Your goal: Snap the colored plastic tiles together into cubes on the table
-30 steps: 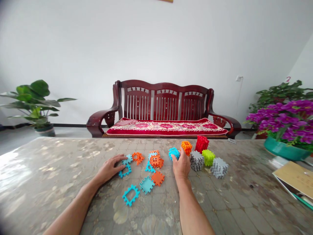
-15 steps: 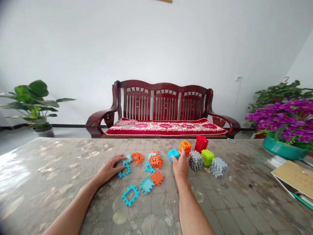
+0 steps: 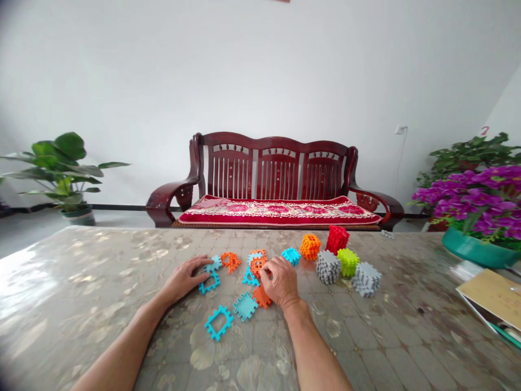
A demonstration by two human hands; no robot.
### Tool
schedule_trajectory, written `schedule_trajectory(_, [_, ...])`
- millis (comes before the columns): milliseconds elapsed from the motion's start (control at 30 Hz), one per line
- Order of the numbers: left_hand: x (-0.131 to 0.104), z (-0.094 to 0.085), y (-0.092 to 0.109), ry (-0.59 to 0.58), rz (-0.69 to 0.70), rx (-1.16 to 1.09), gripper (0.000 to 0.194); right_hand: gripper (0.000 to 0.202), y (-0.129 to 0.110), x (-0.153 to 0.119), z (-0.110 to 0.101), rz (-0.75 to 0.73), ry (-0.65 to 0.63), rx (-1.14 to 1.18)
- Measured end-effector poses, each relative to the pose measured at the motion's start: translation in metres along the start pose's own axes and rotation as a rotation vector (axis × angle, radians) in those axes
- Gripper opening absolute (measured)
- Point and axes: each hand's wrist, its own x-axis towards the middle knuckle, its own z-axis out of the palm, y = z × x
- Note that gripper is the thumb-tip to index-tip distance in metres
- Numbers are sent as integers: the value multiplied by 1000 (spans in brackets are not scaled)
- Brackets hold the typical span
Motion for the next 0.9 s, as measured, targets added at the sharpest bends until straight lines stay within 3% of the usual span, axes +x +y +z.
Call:
schedule_trajectory(133, [0, 0, 0, 13, -4, -17, 45, 17, -9, -1, 1, -12, -157, -49])
schedule_trajectory(433, [-1, -1, 3, 12, -3, -12, 44, 15, -24, 0, 1, -72, -218, 68])
schedule_trajectory(700, [-1, 2, 1, 63, -29, -139, 40, 27, -40, 0, 8, -174, -303, 194])
schedule_trajectory(900, [-4, -5, -2, 160, -54, -260, 34, 42, -72, 5, 16, -338, -371, 143])
